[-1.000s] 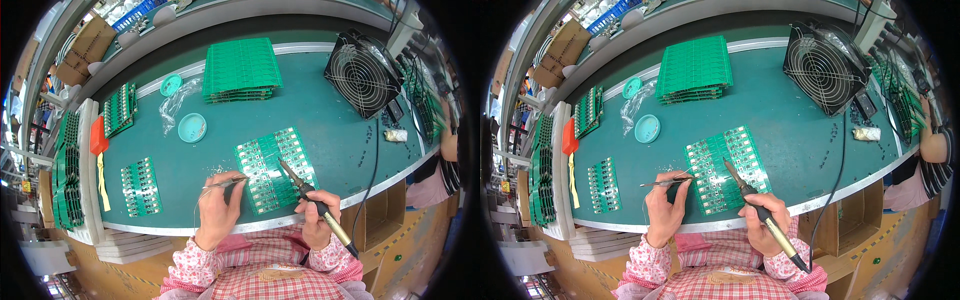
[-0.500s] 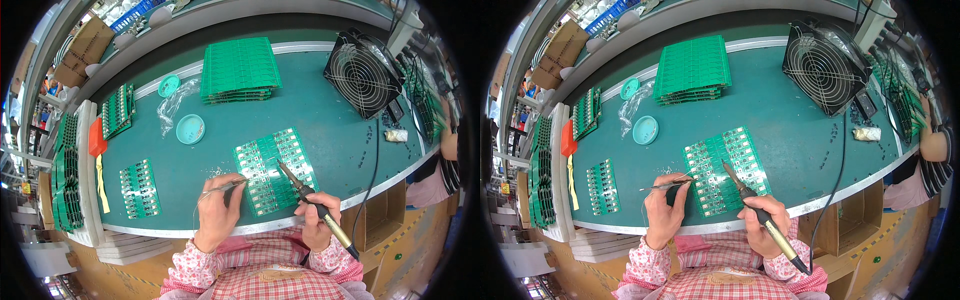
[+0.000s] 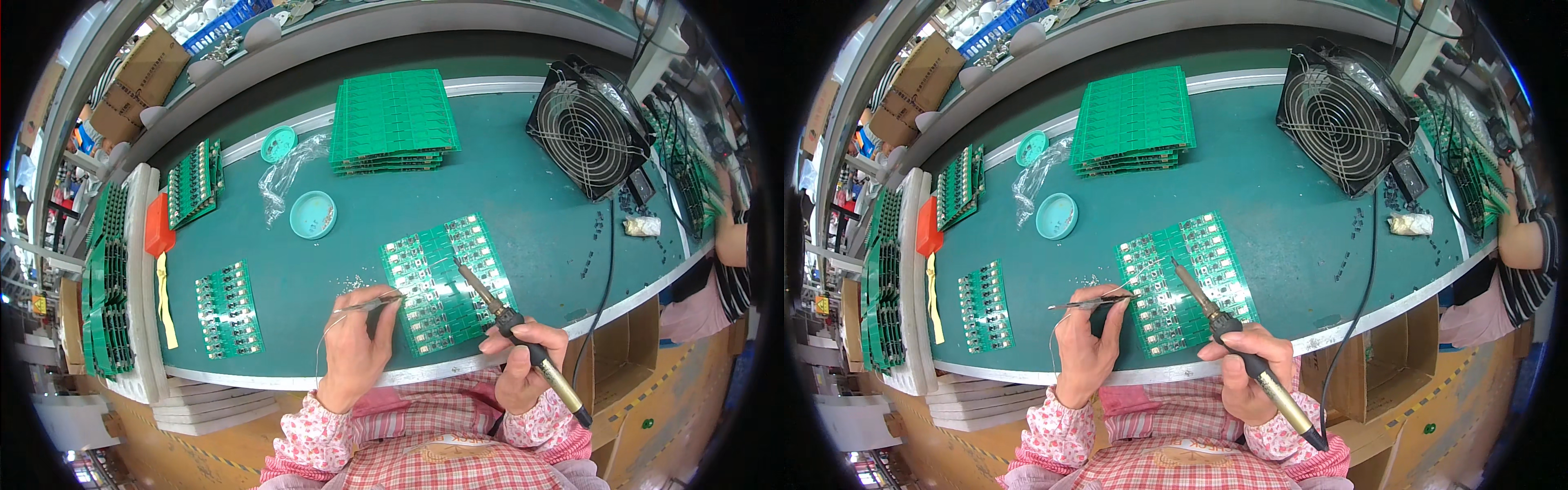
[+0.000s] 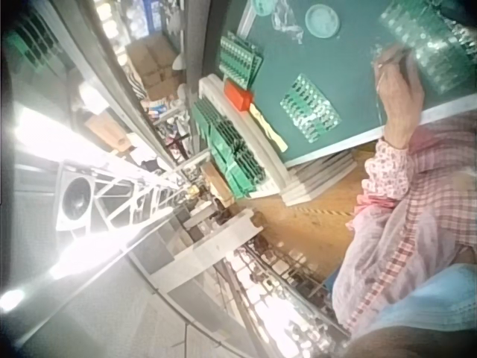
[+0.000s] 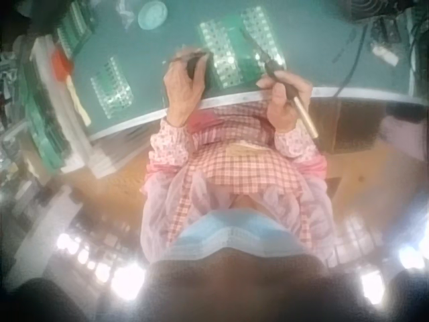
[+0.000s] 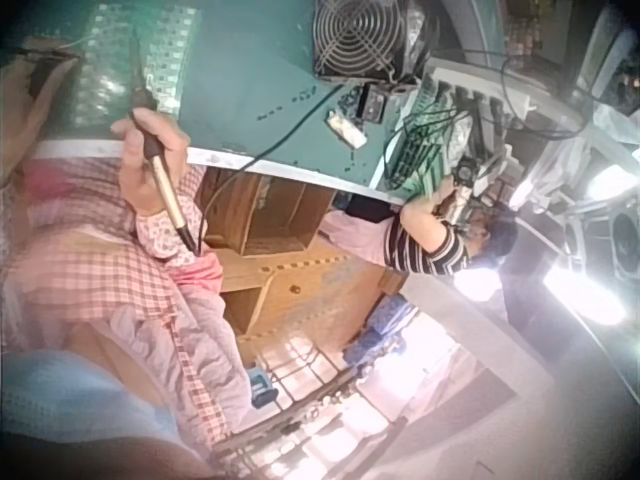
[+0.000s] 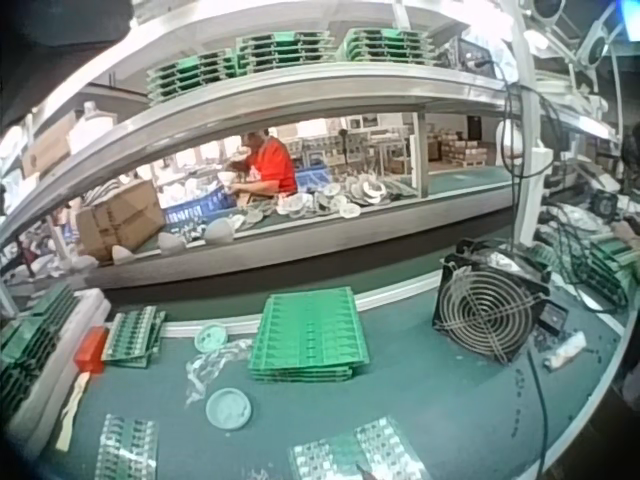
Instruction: The person solders electronic components onto circuit boards using a soldering iron, solder wire, and tweezers.
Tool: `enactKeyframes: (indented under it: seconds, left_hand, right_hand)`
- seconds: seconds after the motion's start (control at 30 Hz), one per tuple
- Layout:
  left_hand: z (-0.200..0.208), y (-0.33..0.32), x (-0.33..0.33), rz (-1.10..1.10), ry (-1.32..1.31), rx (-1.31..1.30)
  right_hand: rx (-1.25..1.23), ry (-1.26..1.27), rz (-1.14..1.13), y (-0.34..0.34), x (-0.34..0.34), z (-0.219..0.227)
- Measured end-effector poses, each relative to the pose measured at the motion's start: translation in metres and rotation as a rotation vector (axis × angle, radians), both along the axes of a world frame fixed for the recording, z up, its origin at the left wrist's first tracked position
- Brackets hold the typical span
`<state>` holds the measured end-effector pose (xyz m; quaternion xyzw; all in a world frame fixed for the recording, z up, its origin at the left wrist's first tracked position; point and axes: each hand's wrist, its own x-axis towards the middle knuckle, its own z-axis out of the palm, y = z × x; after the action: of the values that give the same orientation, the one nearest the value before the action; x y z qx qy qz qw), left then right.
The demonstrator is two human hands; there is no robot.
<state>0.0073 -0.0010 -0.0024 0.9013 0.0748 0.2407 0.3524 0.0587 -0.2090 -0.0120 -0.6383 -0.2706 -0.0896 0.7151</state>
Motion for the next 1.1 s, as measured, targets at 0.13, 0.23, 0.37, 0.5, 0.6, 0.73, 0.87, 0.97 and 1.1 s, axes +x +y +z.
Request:
enactKeyframes:
  seconds: [0.13, 0.23, 0.37, 0.5, 0.6, 0.73, 0.87, 0.97, 1.1]
  left_hand:
    - [-0.001, 0.001, 0.0, 0.0, -0.01, 0.009]
    - [0.001, 0.0, 0.001, -0.002, 0.005, 0.003]
    - [0.001, 0.0, 0.0, 0.002, 0.002, -0.002]
    - [0.0, 0.0, 0.0, 0.009, 0.002, -0.006]
    - [-0.001, -0.001, 0.0, 0.013, 0.005, -0.012]
    - [0.001, -0.001, 0.001, 0.013, -0.002, -0.007]
    - [0.001, -0.001, 0.001, 0.012, -0.022, 0.015]
    - [0.001, -0.002, 0.001, 0.012, -0.017, -0.015]
    - [0.002, -0.002, 0.002, 0.013, -0.026, -0.025]
  right_hand:
    - [-0.01, 0.001, 0.048, 0.0, 0.002, 0.002]
    - [-0.003, 0.023, 0.06, 0.001, 0.001, 0.001]
    - [0.0, 0.024, 0.035, 0.001, 0.001, 0.001]
    - [-0.008, 0.024, 0.063, 0.001, 0.002, 0.002]
    - [-0.001, 0.021, 0.064, 0.002, 0.002, 0.001]
    - [-0.013, 0.073, 0.05, 0.001, -0.001, 0.002]
    - [-0.111, 0.266, 0.061, 0.001, -0.004, 0.005]
    - [-0.235, 0.285, 0.099, 0.005, 0.0, 0.012]
    - [-0.256, 0.276, 0.111, 0.012, 0.003, 0.016]
